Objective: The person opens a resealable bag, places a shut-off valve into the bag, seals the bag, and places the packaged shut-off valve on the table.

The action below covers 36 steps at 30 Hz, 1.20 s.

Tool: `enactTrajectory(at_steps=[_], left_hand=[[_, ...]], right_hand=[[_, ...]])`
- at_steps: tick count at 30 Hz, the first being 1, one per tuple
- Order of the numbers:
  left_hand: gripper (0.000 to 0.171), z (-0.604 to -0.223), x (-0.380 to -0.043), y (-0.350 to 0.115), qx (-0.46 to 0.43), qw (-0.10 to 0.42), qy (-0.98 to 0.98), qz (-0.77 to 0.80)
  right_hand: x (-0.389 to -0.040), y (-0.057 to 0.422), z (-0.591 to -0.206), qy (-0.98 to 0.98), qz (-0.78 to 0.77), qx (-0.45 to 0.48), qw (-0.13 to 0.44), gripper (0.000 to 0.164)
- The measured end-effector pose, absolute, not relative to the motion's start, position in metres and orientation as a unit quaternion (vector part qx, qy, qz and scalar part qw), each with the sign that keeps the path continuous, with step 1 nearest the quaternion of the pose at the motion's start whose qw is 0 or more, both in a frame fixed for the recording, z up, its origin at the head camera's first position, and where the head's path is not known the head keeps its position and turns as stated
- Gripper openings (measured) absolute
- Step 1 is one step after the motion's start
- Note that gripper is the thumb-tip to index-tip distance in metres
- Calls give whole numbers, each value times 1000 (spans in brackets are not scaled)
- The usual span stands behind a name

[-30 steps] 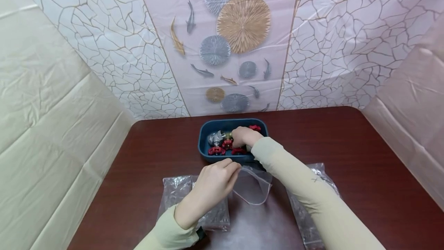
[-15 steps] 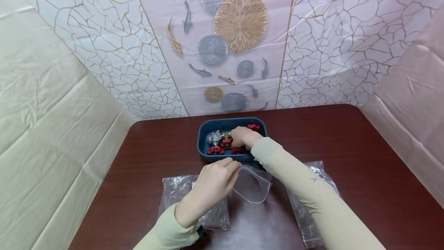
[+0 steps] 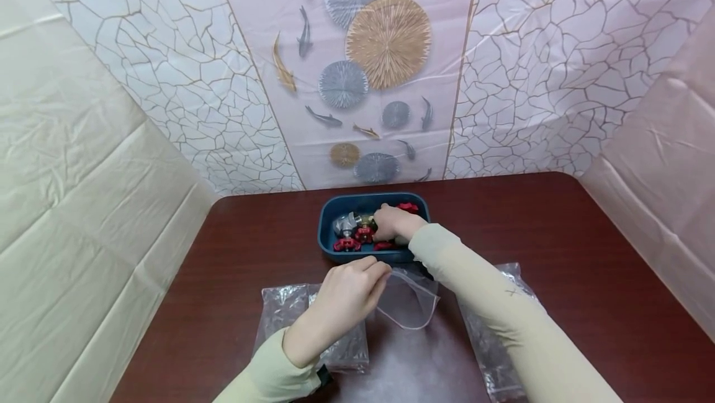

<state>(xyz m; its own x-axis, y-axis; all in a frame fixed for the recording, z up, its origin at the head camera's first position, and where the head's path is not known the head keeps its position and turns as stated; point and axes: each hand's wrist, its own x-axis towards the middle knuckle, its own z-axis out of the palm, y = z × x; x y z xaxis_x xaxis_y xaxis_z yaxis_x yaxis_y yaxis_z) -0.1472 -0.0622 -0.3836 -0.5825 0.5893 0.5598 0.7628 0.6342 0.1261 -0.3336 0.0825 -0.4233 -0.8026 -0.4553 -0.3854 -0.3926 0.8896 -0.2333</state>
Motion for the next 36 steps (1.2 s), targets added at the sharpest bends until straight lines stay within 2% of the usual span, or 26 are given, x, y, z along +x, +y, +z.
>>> enactTrajectory(at_steps=[6,13,18,20,31,36], left_hand=[[4,-386,-148,-59,-389,245,-871,-175],[6,-386,-147,-57,-388,236,-875,-170],[6,-386,-147,-57,-389,234,-876,-165],[5,-387,-147,-57,-390,233,-876,-164],[4,-389,-143,-57,-386,221,-879,-171],[5,-388,-142,-56,-387,225,-878,-170]], right_hand=[[-330,88,-415,938,-101,-237,230,38],[-326,90,-399,928,-88,-259,253,33],[-323,92,-391,922,-89,-278,254,61],[-322,93,-388,920,-92,-284,253,66],[-295,90,-380,916,-85,-321,223,27],[-294,95,-382,922,-94,-310,214,29]])
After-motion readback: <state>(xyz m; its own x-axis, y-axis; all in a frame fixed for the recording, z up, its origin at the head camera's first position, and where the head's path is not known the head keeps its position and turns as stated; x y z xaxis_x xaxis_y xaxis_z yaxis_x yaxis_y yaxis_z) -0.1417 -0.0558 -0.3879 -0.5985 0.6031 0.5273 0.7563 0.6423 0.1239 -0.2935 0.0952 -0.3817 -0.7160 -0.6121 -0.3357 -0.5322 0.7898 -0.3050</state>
